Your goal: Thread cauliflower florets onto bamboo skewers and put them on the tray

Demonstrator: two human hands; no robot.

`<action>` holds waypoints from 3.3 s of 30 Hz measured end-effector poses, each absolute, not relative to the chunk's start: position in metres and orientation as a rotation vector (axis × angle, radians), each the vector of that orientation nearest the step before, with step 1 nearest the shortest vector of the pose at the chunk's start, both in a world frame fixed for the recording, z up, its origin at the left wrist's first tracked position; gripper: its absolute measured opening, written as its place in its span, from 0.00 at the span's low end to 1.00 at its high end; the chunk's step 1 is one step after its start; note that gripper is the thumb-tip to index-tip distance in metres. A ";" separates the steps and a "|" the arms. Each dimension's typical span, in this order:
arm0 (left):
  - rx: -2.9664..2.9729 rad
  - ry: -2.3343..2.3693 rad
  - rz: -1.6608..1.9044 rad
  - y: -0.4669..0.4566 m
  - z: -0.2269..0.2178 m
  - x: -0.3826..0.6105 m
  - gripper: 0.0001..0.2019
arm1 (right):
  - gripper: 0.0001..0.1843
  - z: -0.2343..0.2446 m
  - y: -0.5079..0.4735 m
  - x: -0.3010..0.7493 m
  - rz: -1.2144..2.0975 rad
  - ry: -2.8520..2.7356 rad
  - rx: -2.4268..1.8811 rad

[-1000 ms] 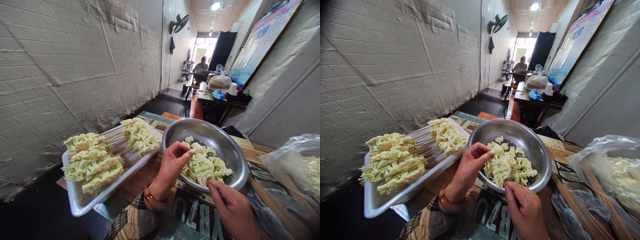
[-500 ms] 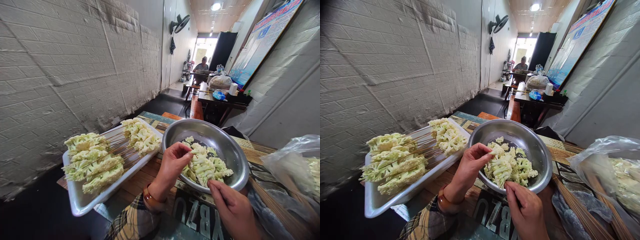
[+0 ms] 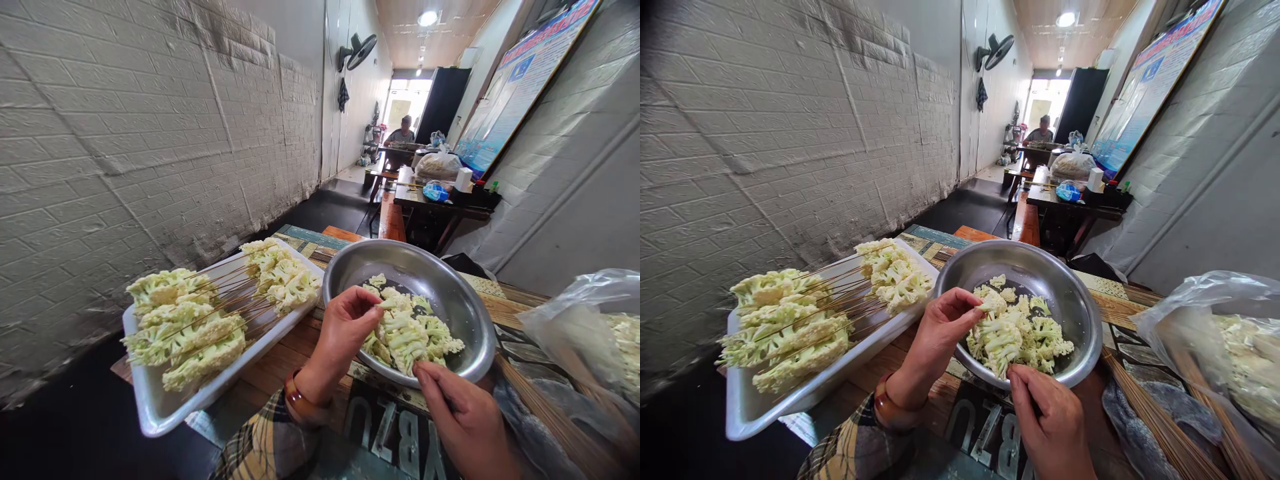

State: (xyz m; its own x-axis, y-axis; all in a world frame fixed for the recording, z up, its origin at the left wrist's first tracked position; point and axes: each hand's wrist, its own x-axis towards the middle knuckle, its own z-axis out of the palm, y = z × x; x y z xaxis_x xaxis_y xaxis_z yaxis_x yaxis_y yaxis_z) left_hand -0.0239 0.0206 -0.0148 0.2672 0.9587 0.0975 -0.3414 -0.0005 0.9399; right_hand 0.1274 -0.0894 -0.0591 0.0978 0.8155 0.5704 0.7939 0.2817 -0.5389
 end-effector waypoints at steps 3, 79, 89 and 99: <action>1.187 0.739 1.202 0.021 -0.016 -0.024 0.06 | 0.18 -0.060 -0.090 0.128 0.039 -1.663 -1.504; 1.049 0.617 1.002 0.021 -0.019 -0.027 0.14 | 0.12 -0.068 -0.084 0.122 -0.165 -1.764 -1.418; 1.079 0.577 1.015 0.024 -0.025 -0.026 0.15 | 0.13 -0.061 -0.082 0.115 -0.259 -1.691 -1.321; 1.147 0.653 1.013 0.026 -0.030 -0.023 0.14 | 0.12 -0.058 -0.082 0.114 -0.212 -1.678 -1.334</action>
State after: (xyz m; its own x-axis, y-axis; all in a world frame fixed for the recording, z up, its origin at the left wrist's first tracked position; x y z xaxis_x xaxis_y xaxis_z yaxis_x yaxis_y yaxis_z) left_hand -0.0234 0.0255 -0.0301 0.4267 0.9019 0.0680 -0.3108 0.0756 0.9475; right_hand 0.1141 -0.0817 -0.0580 0.0443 0.6657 0.7449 0.8303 0.3901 -0.3980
